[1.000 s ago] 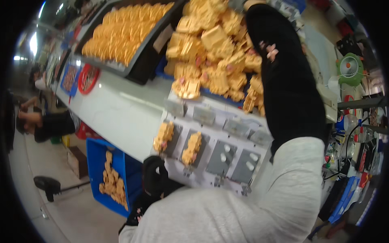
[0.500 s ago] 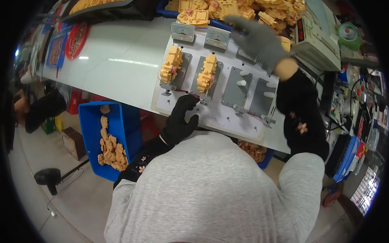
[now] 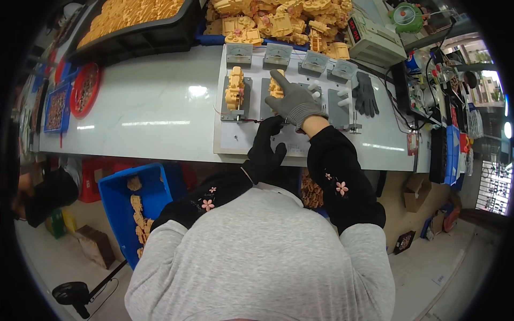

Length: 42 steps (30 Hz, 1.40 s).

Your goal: Assembling small plastic components into a production fixture on a factory workbench.

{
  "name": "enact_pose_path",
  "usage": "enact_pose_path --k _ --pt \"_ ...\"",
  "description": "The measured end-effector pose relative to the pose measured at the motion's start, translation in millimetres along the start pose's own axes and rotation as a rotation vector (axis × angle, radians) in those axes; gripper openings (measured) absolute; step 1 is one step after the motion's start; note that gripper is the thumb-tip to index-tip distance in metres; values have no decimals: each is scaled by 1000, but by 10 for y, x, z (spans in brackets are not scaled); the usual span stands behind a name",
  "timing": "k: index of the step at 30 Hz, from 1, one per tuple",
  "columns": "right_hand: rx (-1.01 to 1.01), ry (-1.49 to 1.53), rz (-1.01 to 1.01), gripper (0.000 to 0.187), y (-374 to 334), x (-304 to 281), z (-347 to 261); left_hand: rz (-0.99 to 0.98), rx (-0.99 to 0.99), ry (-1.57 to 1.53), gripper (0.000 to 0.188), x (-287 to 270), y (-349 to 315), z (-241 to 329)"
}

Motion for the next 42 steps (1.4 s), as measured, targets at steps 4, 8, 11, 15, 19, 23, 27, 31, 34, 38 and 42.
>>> enact_pose_path --k 4,8,11,15,19,23,27,31,34,38,42 --pt "13 -56 -5 74 -136 44 -194 -143 -55 -6 52 -66 -25 -286" --pt "6 -33 48 73 -112 149 -124 -191 -89 -392 48 -42 26 -509" --pt "25 -63 53 70 -101 129 -112 -334 61 -327 45 -73 58 -584" --pt "-213 82 285 63 -114 -175 -165 -340 -56 -427 44 -48 62 -579" --pt "-576 510 640 47 -175 -472 -752 -336 -65 -325 44 -196 47 -399" --pt "-584 80 637 44 113 46 -806 97 214 273 41 -471 -130 -113" --pt "-137 179 386 51 152 512 -908 329 82 436 56 -672 -138 -243" --pt "-26 199 479 66 111 686 -1061 146 -14 86 62 -616 -258 -429" --pt "-17 80 602 65 156 750 -1059 229 57 223 65 -589 -246 -495" --pt "30 161 478 65 140 685 -1149 263 13 255 68 -565 -210 -537" --pt "-8 181 479 63 127 643 -1134 121 48 57 54 -647 -246 -493"
Point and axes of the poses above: each hand's wrist, its own y-axis towards the middle knuckle, its own x-axis out of the palm, z = x × y, the point moved 1 cm from there along y, towards the middle knuckle, and after that the axes turned 11 degrees about y, right-handed, at the moved point
